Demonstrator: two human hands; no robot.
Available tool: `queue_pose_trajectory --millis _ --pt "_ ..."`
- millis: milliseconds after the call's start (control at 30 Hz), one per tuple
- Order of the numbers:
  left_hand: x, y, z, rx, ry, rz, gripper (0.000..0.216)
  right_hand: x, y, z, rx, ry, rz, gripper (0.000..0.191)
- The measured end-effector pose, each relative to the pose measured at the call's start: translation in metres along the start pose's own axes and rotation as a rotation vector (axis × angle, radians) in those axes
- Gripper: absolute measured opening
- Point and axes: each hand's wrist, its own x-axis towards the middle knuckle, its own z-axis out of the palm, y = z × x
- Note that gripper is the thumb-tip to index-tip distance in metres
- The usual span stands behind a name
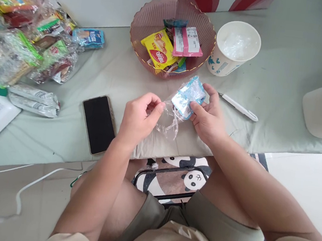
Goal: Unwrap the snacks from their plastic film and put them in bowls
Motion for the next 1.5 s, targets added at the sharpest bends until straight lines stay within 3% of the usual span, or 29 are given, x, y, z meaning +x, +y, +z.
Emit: queue_pose_trajectory --millis 133,300,433,600,700,800,867,1033,1233,1400,1500 --pt "-0.003 0.002 -0.005 -0.084 -0.038 -0.052 0.02 0.002 0.001 0.001 -0.015 -0.006 -0.012 0.055" --pt "-0.012 0.011 -0.008 -0.224 -0.087 -0.021 0.039 0.002 -0.007 0.006 0.12 -0.088 0.126 0.046" --pt "-0.012 0.011 -0.004 -0.233 0.103 0.006 0.035 0.004 -0.008 0.006 0.202 -0.074 0.153 0.061" --pt "0.002 -0.005 -0.005 -0.24 0.342 -0.133 0.023 0.004 -0.01 0.006 0.157 -0.015 0.151 0.062" --pt "0.006 -0.004 -0.007 -0.107 0.237 0.009 0.01 0.0 -0.015 0.009 0.016 -0.012 0.059 0.057" --pt "0.004 0.004 -0.004 0.06 0.012 0.119 0.026 -0.007 -0.021 0.013 -0.13 -0.096 -0.066 0.054" --pt "0.003 0.008 0.0 0.127 -0.033 0.111 0.024 -0.012 -0.024 0.015 -0.169 -0.16 -0.12 0.053" --pt "0.003 0.002 0.004 0.24 0.019 0.178 0.014 -0.018 -0.025 0.018 -0.18 -0.223 -0.139 0.052" --pt "0.002 0.0 0.0 0.134 0.133 0.199 0.015 -0.017 -0.028 0.018 -0.006 -0.217 0.015 0.061" --pt "0.005 -0.008 0.005 0.017 0.263 0.092 0.013 -0.016 -0.031 0.021 0.169 -0.162 0.149 0.062" --pt "0.009 -0.014 0.007 -0.089 0.206 -0.064 0.012 -0.015 -0.03 0.021 0.204 -0.134 0.15 0.059"
